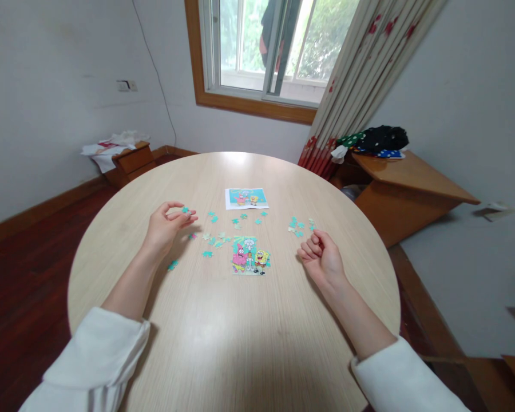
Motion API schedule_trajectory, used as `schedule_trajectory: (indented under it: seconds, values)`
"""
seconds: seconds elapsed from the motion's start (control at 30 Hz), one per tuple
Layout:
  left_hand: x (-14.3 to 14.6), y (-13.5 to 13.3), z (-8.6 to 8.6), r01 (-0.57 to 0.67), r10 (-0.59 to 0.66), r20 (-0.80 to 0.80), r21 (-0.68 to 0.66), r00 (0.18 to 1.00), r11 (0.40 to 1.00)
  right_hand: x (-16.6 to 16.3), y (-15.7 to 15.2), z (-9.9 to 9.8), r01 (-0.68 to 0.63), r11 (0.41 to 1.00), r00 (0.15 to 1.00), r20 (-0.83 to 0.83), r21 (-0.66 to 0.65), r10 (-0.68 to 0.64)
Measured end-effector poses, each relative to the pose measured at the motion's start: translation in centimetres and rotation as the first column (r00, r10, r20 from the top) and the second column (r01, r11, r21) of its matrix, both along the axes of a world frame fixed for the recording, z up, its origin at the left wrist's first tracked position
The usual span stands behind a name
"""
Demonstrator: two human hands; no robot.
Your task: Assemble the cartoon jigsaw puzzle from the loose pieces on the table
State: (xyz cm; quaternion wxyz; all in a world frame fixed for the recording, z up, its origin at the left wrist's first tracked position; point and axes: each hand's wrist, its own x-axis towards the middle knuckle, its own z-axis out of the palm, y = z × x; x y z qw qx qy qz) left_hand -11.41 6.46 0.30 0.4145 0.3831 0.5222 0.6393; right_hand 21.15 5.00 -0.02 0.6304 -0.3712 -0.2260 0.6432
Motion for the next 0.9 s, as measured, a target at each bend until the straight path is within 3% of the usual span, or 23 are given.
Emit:
schedule_trajectory:
  seconds: [0.9]
  values:
    - [0.39, -0.16, 0.20, 0.092, -0.093, -0.021, -0.044, 0.995, 0.995, -0.28, -0.09, 0.20, 0.008, 1.000, 1.000, -0.013, -0.011, -0.009]
